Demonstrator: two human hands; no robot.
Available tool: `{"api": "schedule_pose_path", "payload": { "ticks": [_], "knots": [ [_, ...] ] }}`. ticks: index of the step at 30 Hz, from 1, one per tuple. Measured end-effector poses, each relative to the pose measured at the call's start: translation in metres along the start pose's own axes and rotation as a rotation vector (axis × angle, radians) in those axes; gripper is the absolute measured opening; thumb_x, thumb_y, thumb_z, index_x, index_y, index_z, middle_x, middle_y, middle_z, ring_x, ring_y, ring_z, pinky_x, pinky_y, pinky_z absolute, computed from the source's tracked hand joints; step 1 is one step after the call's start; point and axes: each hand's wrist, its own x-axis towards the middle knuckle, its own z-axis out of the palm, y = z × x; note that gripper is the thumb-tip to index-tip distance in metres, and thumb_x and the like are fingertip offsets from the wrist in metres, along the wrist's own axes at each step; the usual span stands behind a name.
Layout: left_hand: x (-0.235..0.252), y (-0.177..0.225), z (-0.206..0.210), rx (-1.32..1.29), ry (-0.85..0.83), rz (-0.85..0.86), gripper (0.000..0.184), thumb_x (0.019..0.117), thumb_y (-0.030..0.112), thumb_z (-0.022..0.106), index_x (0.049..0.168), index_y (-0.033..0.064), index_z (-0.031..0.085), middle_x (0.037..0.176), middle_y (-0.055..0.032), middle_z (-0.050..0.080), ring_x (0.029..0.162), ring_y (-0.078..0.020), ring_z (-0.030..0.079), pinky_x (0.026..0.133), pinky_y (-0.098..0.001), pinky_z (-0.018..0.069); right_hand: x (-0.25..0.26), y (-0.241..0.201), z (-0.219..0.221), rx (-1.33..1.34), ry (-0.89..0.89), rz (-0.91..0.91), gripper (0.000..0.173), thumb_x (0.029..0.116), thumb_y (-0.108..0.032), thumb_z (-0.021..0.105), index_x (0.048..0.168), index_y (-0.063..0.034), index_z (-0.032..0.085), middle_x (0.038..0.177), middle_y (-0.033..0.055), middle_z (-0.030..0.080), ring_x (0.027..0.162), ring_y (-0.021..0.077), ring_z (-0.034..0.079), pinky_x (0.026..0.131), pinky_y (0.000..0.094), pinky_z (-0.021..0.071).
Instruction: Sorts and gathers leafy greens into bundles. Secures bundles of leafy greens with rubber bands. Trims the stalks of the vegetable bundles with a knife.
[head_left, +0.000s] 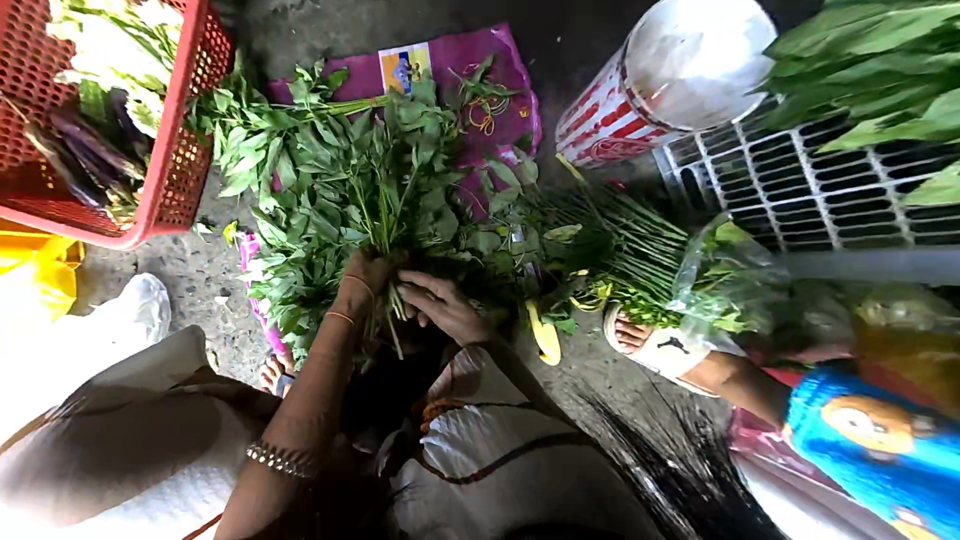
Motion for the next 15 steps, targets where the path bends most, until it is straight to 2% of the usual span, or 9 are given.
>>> {"api": "schedule_pose_path", "payload": {
  "ticks": [2,3,5,7,9,10,11,13,15],
  "knots": [
    [0.004,0.014,-0.015,-0.033,0.024,-0.013,0.033,0.104,0.026,0.061,0.124,-0.001,0.062,0.104,-0.0176,0.07,0.086,-0.0258,0.07,0.078,-0.0459,0.0585,-0.005,0.0,-0.015,-0.145,0.121,-0.128,0.033,0.106,-0.02,0.054,0.129,0.0003,0.067,0.094,0.0086,0.072,0.067,0.0091,0.062,0.062,0.0268,0.0536],
    [0.001,0.022,-0.023,-0.068,0.029,-0.009,0.032,0.105,0.025,0.06,0.125,0.0002,0.059,0.097,-0.0133,0.071,0.074,-0.0195,0.071,0.067,-0.0366,0.061,-0.003,0.004,-0.028,-0.213,0.24,-0.138,0.032,0.1063,-0.02,0.054,0.126,0.0004,0.068,0.095,0.0115,0.073,0.069,0.0141,0.065,0.064,0.033,0.056],
    [-0.011,0.037,-0.037,-0.144,0.034,0.046,0.026,0.1057,0.022,0.058,0.123,0.0032,0.055,0.075,-0.0041,0.065,0.052,-0.007,0.058,0.047,-0.0207,0.0492,0.008,0.015,-0.056,-0.259,0.445,-0.047,0.035,0.1081,-0.023,0.05,0.127,0.0015,0.065,0.101,0.0173,0.072,0.073,0.0232,0.068,0.067,0.0434,0.0573],
    [-0.017,0.047,-0.048,-0.112,0.066,0.192,0.023,0.1043,0.021,0.06,0.119,0.0043,0.056,0.066,0.0013,0.059,0.045,-0.0025,0.048,0.042,-0.0171,0.0414,0.022,0.027,-0.077,-0.158,0.52,0.107,0.047,0.1092,-0.044,0.044,0.126,-0.0052,0.065,0.093,0.0082,0.069,0.063,0.0129,0.057,0.057,0.0321,0.0493],
    [-0.02,0.054,-0.057,0.011,0.117,0.34,0.027,0.1032,0.027,0.062,0.119,0.0055,0.06,0.068,0.0018,0.059,0.047,-0.004,0.048,0.045,-0.021,0.0422,0.037,0.037,-0.086,0.017,0.52,0.229,0.058,0.1003,-0.064,0.049,0.12,-0.0131,0.066,0.078,-0.0017,0.06,0.052,0.0041,0.044,0.047,0.0214,0.0381],
    [-0.022,0.057,-0.061,0.03,0.122,0.391,0.027,0.1037,0.03,0.061,0.117,0.0069,0.062,0.067,0.0017,0.055,0.048,-0.0062,0.046,0.046,-0.0245,0.0415,0.046,0.042,-0.087,0.077,0.529,0.247,0.057,0.0959,-0.067,0.055,0.115,-0.0147,0.067,0.072,-0.0035,0.055,0.048,0.0031,0.038,0.043,0.0202,0.0342],
    [-0.026,0.061,-0.064,-0.005,0.1,0.443,0.025,0.1055,0.032,0.057,0.114,0.0094,0.063,0.063,0.004,0.05,0.047,-0.0057,0.042,0.044,-0.024,0.0382,0.056,0.045,-0.087,0.105,0.541,0.24,0.05,0.0952,-0.063,0.061,0.113,-0.0156,0.065,0.069,-0.0042,0.051,0.046,0.0034,0.034,0.042,0.021,0.0318],
    [-0.035,0.072,-0.066,-0.231,-0.032,0.508,0.032,0.1103,0.033,0.039,0.11,0.0126,0.063,0.056,0.0099,0.041,0.04,-0.0003,0.033,0.038,-0.0164,0.031,0.07,0.044,-0.086,0.152,0.582,0.187,0.03,0.0984,-0.041,0.066,0.116,-0.0164,0.067,0.069,-0.0037,0.049,0.046,0.004,0.033,0.041,0.0213,0.03],
    [-0.033,0.077,-0.064,-0.444,-0.117,0.55,0.038,0.1121,0.031,0.028,0.107,0.0131,0.061,0.055,0.0113,0.041,0.04,0.0011,0.034,0.037,-0.0143,0.0337,0.065,0.036,-0.081,0.203,0.609,0.161,0.027,0.1005,-0.034,0.064,0.122,-0.0185,0.065,0.076,-0.0035,0.051,0.05,0.0034,0.034,0.044,0.02,0.0306]
  ]
}}
